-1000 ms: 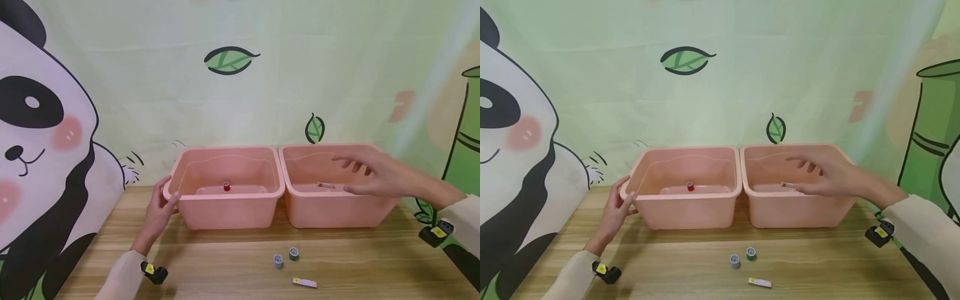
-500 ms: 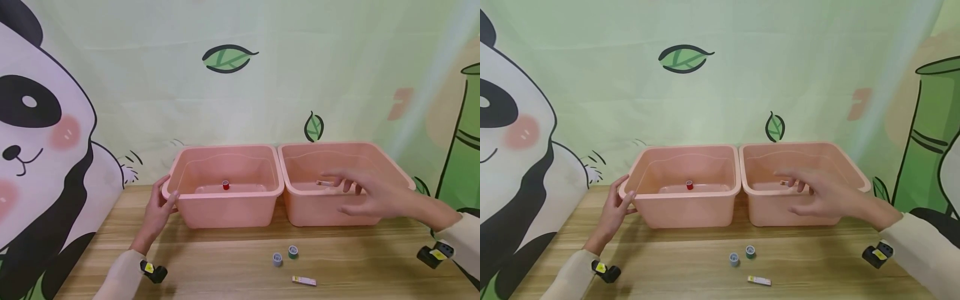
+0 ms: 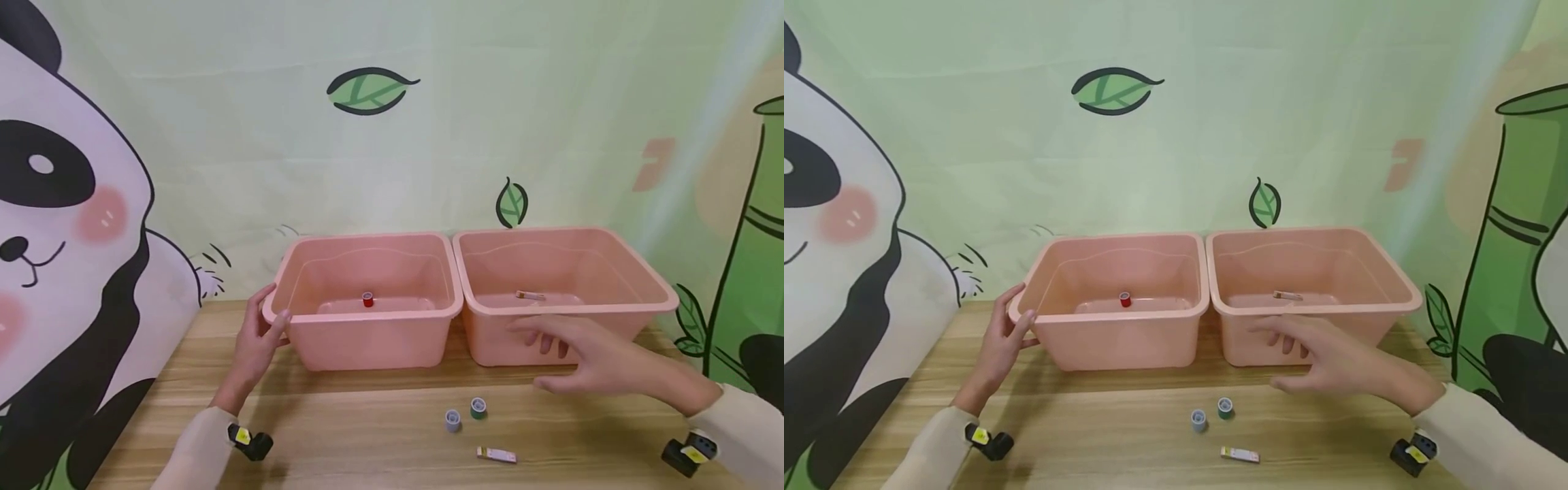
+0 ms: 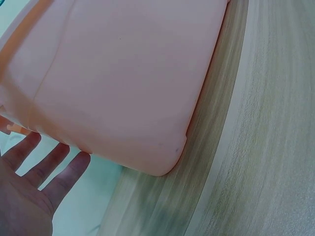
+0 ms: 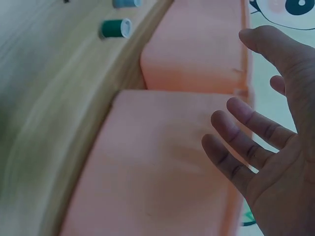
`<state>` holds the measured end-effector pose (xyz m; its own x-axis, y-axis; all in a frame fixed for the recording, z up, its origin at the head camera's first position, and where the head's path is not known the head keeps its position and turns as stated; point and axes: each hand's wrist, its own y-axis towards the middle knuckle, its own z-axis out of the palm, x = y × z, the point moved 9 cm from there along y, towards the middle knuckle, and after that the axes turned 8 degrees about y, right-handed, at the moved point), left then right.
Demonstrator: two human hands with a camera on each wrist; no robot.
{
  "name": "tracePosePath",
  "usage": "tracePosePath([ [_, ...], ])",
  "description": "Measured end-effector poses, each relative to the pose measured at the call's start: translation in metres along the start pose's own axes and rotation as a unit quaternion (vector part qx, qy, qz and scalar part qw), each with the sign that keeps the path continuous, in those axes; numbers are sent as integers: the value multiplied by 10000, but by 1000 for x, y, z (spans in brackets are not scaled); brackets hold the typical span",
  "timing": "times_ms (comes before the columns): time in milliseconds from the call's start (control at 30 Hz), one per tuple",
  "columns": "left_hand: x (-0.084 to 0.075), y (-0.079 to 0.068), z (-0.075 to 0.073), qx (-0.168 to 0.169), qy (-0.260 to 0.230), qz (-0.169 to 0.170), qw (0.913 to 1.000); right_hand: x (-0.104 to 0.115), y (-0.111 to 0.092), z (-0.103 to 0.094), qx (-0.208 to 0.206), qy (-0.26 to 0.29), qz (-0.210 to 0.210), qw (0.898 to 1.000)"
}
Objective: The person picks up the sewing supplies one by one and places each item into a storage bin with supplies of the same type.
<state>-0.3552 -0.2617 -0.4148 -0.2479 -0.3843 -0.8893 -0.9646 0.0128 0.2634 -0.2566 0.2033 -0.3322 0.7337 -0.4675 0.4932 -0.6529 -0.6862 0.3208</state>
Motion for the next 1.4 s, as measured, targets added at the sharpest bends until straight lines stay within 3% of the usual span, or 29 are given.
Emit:
tracePosePath([
  [433, 2, 0, 0, 38, 11, -101, 9999, -22, -14, 49, 244, 435, 433, 9978],
  [1000, 2, 0, 1, 61, -40, -86, 9999, -23, -19, 102, 596, 1074, 20, 9924],
  [1200, 2, 0, 1, 55, -10, -84, 9999, -26, -23, 119, 814, 1340, 172, 9875],
  [1400, 2, 0, 1, 39, -13, -75, 10000, -30, -26, 129, 881, 1276, 174, 9878],
])
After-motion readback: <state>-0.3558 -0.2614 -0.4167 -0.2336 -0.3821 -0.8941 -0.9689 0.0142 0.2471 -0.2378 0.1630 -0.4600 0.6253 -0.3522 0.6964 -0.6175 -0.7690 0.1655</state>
